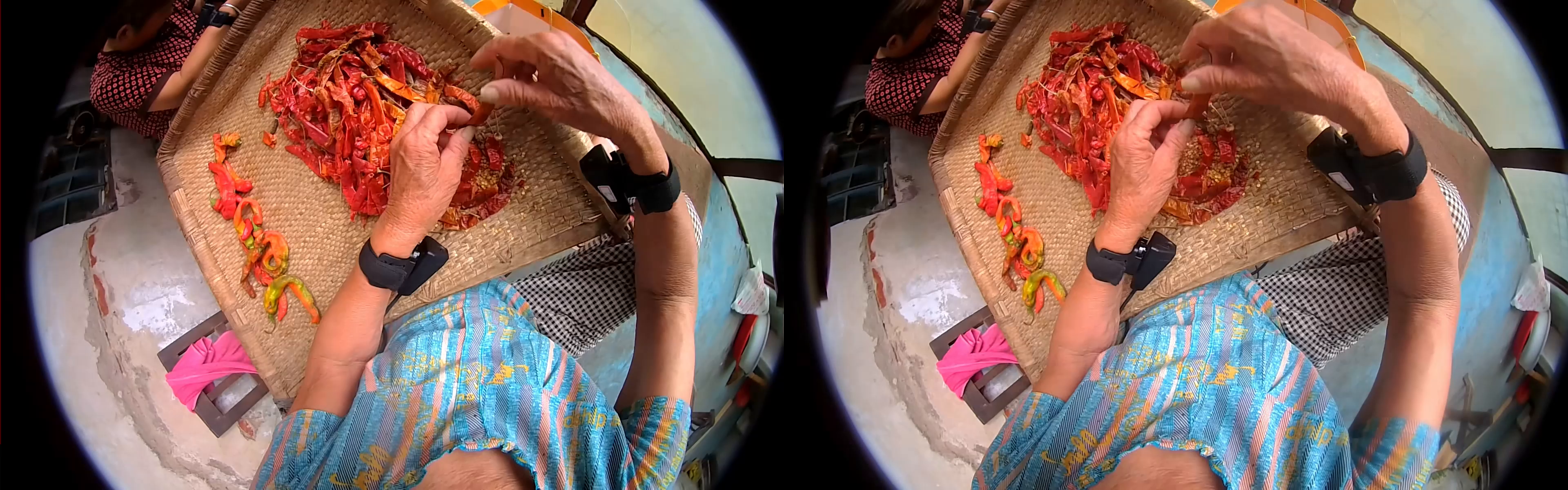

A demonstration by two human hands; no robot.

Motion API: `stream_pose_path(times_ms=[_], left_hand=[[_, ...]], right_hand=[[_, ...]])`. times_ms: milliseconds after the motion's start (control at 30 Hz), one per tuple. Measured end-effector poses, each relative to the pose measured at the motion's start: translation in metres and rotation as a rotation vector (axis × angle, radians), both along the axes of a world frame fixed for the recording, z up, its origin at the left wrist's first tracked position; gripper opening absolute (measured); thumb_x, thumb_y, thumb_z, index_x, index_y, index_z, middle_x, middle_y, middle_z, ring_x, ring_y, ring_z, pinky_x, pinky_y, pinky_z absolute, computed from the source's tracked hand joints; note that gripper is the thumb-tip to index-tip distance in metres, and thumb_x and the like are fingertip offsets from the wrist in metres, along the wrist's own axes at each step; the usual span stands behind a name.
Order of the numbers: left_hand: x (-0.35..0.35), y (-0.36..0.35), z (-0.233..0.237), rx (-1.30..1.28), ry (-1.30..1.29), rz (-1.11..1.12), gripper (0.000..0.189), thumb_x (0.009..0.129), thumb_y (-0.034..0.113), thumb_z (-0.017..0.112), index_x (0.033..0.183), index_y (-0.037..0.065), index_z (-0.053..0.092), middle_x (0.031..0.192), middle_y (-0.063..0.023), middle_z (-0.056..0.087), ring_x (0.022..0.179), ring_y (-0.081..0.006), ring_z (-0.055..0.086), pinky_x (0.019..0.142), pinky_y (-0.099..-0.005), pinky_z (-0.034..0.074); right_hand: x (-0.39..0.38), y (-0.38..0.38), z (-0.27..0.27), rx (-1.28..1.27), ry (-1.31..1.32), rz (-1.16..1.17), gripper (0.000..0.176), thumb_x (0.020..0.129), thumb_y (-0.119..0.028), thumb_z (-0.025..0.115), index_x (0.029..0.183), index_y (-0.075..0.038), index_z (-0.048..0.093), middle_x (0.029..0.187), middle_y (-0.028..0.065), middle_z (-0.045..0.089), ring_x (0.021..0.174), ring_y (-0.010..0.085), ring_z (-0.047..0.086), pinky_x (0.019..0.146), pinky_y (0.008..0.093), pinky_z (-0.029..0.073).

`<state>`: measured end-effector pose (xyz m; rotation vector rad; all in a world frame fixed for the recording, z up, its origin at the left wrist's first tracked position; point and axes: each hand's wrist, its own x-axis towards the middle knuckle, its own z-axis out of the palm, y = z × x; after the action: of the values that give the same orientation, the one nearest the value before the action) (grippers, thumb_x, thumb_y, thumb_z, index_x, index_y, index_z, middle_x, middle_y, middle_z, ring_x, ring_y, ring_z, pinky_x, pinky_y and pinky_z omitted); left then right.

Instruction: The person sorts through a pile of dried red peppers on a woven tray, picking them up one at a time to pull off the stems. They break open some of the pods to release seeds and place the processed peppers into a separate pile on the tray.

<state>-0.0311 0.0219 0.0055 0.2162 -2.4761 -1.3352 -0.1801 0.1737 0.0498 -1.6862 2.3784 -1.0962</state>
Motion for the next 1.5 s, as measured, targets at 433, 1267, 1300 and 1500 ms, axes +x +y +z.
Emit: stream_pose_path(times_ms=[433,1267,1300,1500], left_hand=[[0.011,-0.002,-0.01,-0.059,-0.136,-0.08,0.025,0.087,0.011,0.071,0.106,0.001,0.06,0.088,-0.0074,0.064,0.073,-0.0136,0.062,0.065,-0.029,0.051],[0.002,0.008,-0.001,0.389,0.136,0.056,0.028,0.09,0.002,0.068,0.114,0.005,0.055,0.092,-0.0037,0.065,0.076,-0.01,0.062,0.07,-0.0242,0.053],[0.003,0.005,-0.001,0.39,0.134,0.056,0.028,0.09,0.002,0.068,0.114,0.005,0.055,0.092,-0.0037,0.065,0.076,-0.01,0.062,0.07,-0.0242,0.053],[-0.008,-0.006,-0.027,-0.536,0.195,-0.228,0.039,0.082,-0.01,0.061,0.116,0.01,0.063,0.1,-0.0104,0.064,0.089,-0.0255,0.066,0.074,-0.035,0.056]], right_hand=[[-0.011,0.006,0.02,-0.334,-0.093,-0.224,0.02,0.093,-0.016,0.067,0.094,0.003,0.066,0.069,0.0133,0.061,0.056,0.0168,0.055,0.051,0.0307,0.044],[0.016,-0.009,0.002,-0.022,-0.186,0.077,0.021,0.09,-0.02,0.07,0.096,0.001,0.067,0.076,0.0101,0.068,0.067,0.0195,0.064,0.061,0.032,0.051],[0.011,-0.005,0.006,-0.024,-0.144,0.002,0.019,0.092,-0.018,0.069,0.098,0.0,0.066,0.079,0.0067,0.067,0.07,0.0148,0.063,0.064,0.0302,0.051],[-0.023,0.023,0.032,-0.337,-0.12,-0.292,0.022,0.092,-0.016,0.067,0.093,0.005,0.062,0.073,0.007,0.062,0.065,0.0117,0.059,0.057,0.0303,0.049]])
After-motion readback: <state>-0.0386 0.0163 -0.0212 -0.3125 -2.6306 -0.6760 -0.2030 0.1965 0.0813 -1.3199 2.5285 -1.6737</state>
